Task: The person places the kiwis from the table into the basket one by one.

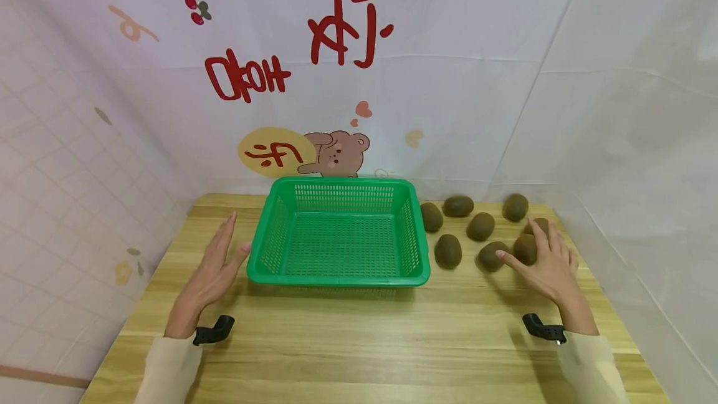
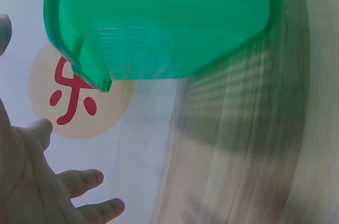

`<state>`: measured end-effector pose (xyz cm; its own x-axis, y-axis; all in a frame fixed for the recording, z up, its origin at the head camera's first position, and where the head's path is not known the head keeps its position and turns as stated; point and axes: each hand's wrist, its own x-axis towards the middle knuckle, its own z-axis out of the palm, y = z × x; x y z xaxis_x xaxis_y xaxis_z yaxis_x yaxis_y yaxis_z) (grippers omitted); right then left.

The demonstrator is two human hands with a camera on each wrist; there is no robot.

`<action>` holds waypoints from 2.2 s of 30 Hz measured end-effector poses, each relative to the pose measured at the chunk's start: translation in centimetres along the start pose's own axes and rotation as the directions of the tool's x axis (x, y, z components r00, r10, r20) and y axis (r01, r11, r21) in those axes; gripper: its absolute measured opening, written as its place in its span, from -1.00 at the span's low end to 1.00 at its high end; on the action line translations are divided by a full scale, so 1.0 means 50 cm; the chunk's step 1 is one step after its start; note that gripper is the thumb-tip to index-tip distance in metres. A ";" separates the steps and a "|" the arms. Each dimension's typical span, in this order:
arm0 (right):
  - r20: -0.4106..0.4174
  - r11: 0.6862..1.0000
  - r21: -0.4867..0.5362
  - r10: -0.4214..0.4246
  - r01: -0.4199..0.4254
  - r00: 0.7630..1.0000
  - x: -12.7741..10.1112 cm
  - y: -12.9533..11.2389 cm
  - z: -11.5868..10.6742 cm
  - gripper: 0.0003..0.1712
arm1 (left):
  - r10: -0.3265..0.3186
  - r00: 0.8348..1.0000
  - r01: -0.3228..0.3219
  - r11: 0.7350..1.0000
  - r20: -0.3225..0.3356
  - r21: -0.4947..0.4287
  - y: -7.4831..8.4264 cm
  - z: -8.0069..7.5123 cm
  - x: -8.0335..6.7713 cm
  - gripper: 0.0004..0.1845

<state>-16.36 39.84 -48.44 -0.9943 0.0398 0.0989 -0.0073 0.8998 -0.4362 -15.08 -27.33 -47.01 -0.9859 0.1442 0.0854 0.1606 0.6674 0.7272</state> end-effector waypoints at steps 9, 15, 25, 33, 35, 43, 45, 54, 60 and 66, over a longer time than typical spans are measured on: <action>0.015 0.995 0.090 0.053 -0.054 0.999 0.006 0.009 -0.001 0.22 | -0.014 1.000 0.016 0.979 0.008 -0.205 0.007 0.013 0.003 -0.27; 0.019 0.985 0.160 0.069 -0.071 0.997 0.005 0.019 0.003 0.21 | -0.012 1.000 0.016 0.940 0.015 -0.340 0.006 0.022 0.006 -0.31; 0.049 0.966 0.206 0.147 -0.154 0.988 0.000 0.031 0.027 0.20 | -0.060 0.998 0.062 0.868 0.019 -0.493 0.006 0.036 0.010 -0.33; 0.043 0.963 0.218 0.150 -0.156 0.988 0.000 0.037 0.037 0.11 | -0.081 0.997 0.064 0.846 -0.010 -0.530 0.013 0.044 0.011 -0.35; 0.036 0.960 0.226 0.160 -0.164 0.986 -0.001 0.038 0.039 0.07 | -0.088 0.996 0.069 0.842 -0.009 -0.535 0.015 0.044 0.011 -0.37; -0.099 0.967 0.214 0.162 -0.138 0.982 -0.005 0.044 0.057 -0.16 | -0.152 0.988 0.128 0.821 0.003 -0.556 0.015 0.044 0.011 -0.38; -0.119 0.967 0.212 0.166 -0.138 0.979 -0.005 0.045 0.059 -0.20 | -0.155 0.988 0.130 0.808 0.006 -0.574 0.013 0.044 0.011 -0.38; -0.133 0.953 0.252 0.207 -0.169 0.969 -0.003 0.045 0.062 -0.23 | -0.148 0.989 0.119 0.740 0.012 -0.662 0.010 0.044 0.008 -0.32; -0.141 0.942 0.274 0.236 -0.191 0.962 -0.008 0.045 0.049 -0.22 | -0.157 0.987 0.128 0.727 0.017 -0.674 0.014 0.044 0.009 -0.31; -0.157 0.932 0.308 0.248 -0.191 0.956 -0.008 0.041 0.041 -0.23 | -0.158 0.987 0.131 0.726 0.022 -0.675 0.014 0.045 0.007 -0.30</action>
<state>-16.22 40.81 -51.19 -0.9357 0.3293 0.1265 0.1506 0.6972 -0.7009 -15.19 -25.19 -47.99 -0.9975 0.0534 -0.0453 -0.0448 0.0103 0.9989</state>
